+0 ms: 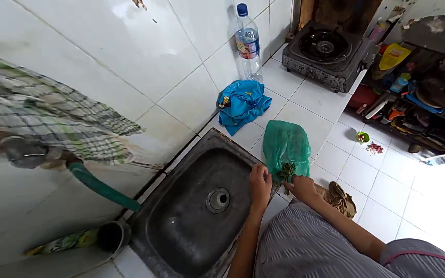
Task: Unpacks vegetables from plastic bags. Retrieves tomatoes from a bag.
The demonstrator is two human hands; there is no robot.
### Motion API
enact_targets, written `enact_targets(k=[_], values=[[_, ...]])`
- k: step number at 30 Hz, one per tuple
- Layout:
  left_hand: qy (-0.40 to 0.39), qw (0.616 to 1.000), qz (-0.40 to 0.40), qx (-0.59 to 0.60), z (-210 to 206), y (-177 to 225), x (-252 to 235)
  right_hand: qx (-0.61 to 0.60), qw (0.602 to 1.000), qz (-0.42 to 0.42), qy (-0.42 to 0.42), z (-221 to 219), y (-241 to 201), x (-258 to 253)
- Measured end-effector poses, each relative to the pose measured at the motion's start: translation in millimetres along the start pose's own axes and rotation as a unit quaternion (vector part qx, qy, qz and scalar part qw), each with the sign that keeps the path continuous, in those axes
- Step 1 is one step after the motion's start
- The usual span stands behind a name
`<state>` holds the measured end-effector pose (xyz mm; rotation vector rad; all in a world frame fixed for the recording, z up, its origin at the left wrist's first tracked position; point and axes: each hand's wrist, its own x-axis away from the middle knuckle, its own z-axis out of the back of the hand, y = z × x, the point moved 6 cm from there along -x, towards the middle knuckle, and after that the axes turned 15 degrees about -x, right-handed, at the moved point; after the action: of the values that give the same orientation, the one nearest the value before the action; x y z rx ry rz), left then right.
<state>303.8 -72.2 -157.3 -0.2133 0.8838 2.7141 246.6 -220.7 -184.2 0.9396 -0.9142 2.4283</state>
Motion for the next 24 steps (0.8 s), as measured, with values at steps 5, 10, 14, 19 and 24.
enact_targets(k=[5, 10, 14, 19, 24], values=[[-0.017, 0.999, -0.018, 0.021, -4, 7, 2, -0.078, 0.997, 0.0, 0.008, 0, -1, -10], [0.013, 0.998, -0.033, 0.043, 8, 9, -10, -0.311, 0.947, 0.057, 0.053, 41, -4, 20], [0.017, 0.997, -0.011, 0.08, 19, 20, -26, -0.498, 0.861, 0.093, 0.037, 87, -7, 48], [0.095, 0.988, -0.01, 0.123, 36, 38, -45, -0.599, 0.779, 0.173, -0.065, 120, 1, 74], [0.11, 0.987, 0.0, 0.119, 50, 45, -58, -0.586, 0.77, 0.221, -0.123, 130, 7, 113]])
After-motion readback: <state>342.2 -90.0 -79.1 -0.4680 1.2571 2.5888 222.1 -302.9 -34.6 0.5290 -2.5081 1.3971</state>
